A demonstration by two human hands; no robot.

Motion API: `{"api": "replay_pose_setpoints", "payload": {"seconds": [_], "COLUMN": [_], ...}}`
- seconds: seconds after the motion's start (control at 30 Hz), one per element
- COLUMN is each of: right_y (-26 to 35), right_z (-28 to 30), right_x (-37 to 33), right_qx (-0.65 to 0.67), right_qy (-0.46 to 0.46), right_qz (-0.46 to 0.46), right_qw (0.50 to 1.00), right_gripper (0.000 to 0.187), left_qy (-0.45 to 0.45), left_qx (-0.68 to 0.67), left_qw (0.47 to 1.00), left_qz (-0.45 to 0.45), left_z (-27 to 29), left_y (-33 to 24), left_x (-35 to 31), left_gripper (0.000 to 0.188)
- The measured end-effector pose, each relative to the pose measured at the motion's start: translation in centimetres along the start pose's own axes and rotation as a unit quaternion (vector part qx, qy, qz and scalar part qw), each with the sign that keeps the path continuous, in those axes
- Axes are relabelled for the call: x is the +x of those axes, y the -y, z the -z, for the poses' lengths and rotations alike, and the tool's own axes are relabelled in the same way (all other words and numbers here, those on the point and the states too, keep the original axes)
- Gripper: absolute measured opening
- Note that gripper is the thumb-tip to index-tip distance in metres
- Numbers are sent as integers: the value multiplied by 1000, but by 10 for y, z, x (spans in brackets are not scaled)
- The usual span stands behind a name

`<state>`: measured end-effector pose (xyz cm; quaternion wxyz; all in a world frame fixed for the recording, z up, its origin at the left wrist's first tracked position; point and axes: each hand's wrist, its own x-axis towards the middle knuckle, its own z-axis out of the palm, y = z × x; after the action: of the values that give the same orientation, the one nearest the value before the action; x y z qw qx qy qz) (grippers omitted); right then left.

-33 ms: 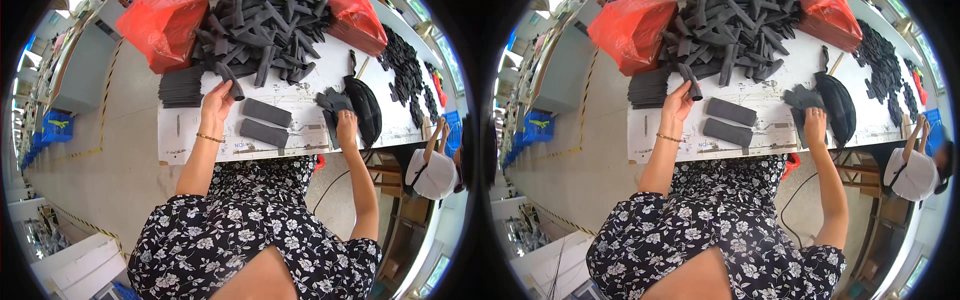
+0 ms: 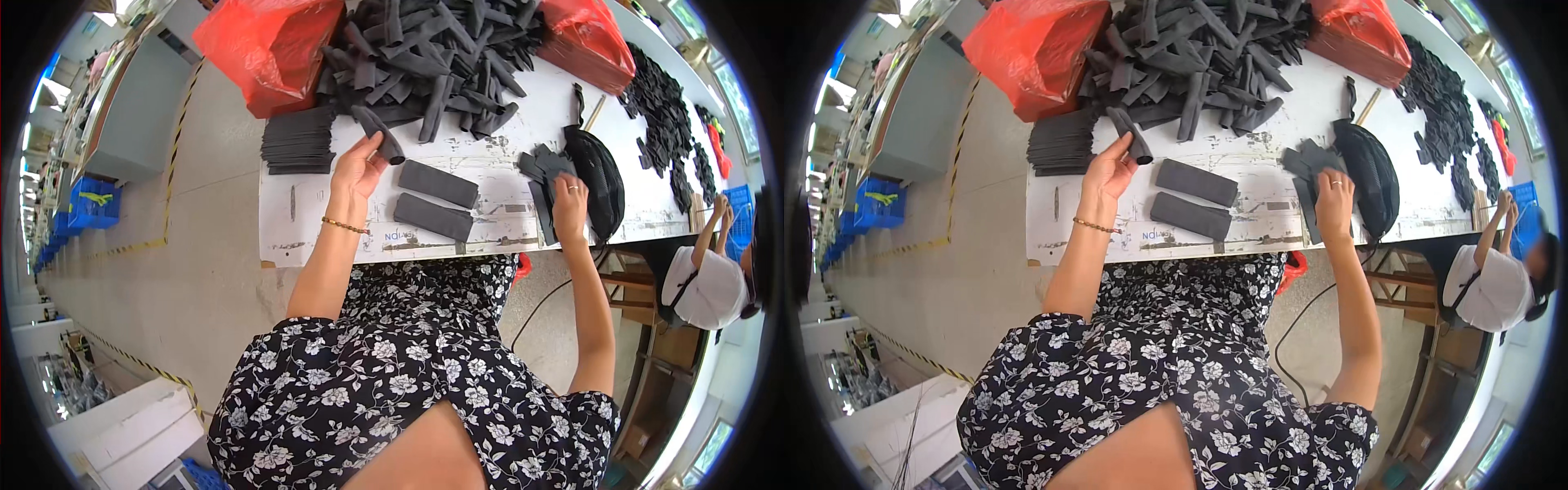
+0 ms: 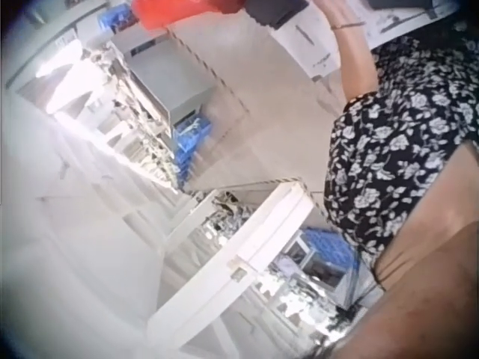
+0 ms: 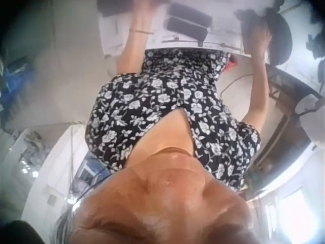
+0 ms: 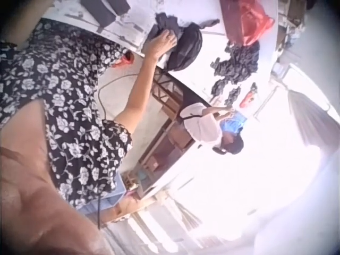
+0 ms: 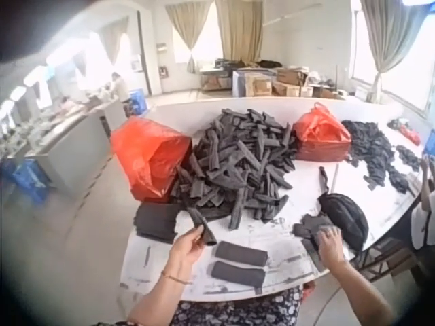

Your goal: The person is manually folding and stacking small grey foam or fabric components at an assembly workbench.

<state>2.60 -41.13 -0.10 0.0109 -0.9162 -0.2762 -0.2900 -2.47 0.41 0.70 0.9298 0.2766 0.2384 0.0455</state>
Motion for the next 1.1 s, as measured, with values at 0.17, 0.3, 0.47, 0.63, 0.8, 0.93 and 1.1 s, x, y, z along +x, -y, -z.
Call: {"api": "replay_pose_setpoints", "payload": {"seconds": [0.17, 0.3, 0.47, 0.63, 0.8, 0.93, 1.1], "right_y": [101, 159, 171, 180, 182, 180, 178], "right_z": [52, 79, 71, 87, 86, 77, 81], "right_x": [63, 68, 71, 88, 92, 93, 98], "right_qx": [404, 475, 413, 428, 404, 402, 287], "right_qy": [-35, 99, 34, 52, -8, -16, -79], "right_qz": [-219, -140, -3, -13, -20, -56, 2], "right_qw": [887, 863, 910, 902, 915, 914, 955], "right_gripper": [30, 31, 34, 46, 30, 27, 23], "left_qy": [8, 49, 65, 55, 67, 78, 106], "left_qx": [-104, -35, 24, 49, 64, 76, 72], "left_qw": [987, 997, 997, 997, 995, 993, 991], "left_qz": [119, 41, -16, -29, -41, -43, -39], "left_z": [-2, -16, -23, -29, -35, -36, -37], "left_y": [5, 7, 0, -1, 2, 2, 0], "left_x": [-10, -22, -34, -43, -46, -48, -54], "left_gripper": [15, 18, 22, 23, 24, 26, 22]}}
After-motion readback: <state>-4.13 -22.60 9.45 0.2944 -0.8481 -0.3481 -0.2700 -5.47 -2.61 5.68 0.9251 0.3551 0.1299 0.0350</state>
